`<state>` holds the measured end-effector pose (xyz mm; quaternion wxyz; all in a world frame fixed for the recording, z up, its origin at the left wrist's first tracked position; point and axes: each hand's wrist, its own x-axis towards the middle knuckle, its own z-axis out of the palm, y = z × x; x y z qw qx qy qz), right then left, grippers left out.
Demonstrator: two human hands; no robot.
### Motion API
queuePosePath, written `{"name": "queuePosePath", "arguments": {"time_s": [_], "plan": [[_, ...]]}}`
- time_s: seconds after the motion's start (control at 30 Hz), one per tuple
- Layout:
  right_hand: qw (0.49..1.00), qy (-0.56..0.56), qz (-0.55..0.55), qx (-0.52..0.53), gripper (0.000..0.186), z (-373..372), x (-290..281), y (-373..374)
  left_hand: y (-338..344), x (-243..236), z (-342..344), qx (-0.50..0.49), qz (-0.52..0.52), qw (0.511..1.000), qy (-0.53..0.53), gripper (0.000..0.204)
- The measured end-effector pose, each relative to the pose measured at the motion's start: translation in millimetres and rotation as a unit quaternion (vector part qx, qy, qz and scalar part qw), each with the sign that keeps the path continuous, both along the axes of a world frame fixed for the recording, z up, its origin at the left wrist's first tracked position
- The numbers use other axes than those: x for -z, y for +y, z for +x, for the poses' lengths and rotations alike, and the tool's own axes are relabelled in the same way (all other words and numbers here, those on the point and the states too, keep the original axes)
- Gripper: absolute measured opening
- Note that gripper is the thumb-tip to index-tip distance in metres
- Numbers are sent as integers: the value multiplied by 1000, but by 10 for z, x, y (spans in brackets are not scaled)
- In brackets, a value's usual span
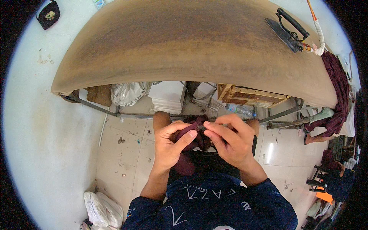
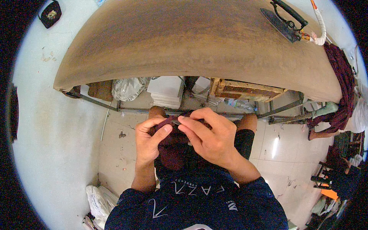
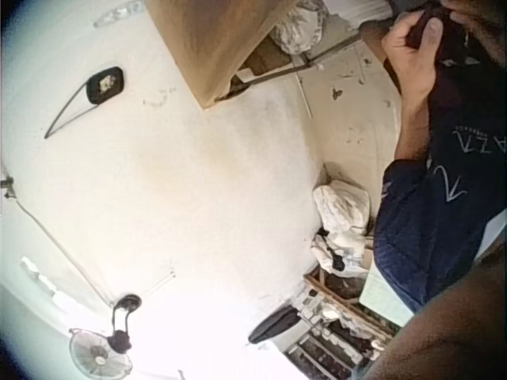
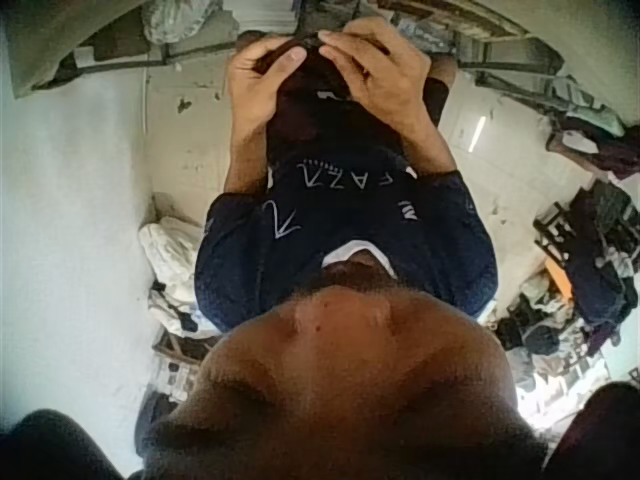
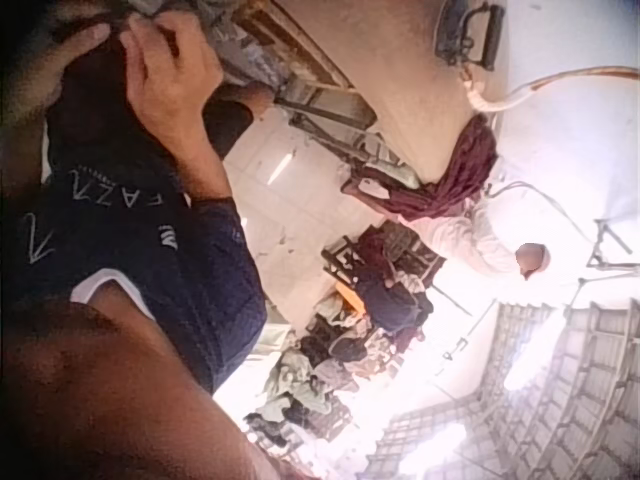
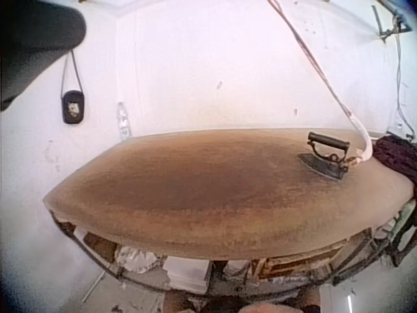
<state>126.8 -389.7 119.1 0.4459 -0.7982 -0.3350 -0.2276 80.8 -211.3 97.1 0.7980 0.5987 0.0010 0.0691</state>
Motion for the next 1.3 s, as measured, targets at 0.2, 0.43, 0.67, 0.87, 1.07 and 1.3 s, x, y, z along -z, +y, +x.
{"name": "queuePosePath", "arguments": {"time_s": [0.2,0.43,0.67,0.87,1.07,1.3], "plan": [[1000,28,9,-6,29,15,-84,-37,5,7,36,-1,1,1000,6,11],[984,124,93,-89,41,148,-7,110,-10,21,37,-19,19,1000,8,14],[893,380,158,-180,24,274,476,25,76,49,91,-9,-86,994,63,73],[918,325,182,-134,17,371,429,-57,227,80,72,61,-99,993,28,49],[875,406,253,-78,16,435,432,-160,339,84,-1,77,-4,992,99,19],[947,290,132,-33,34,272,149,15,228,1,1,9,-40,998,41,16]]}}
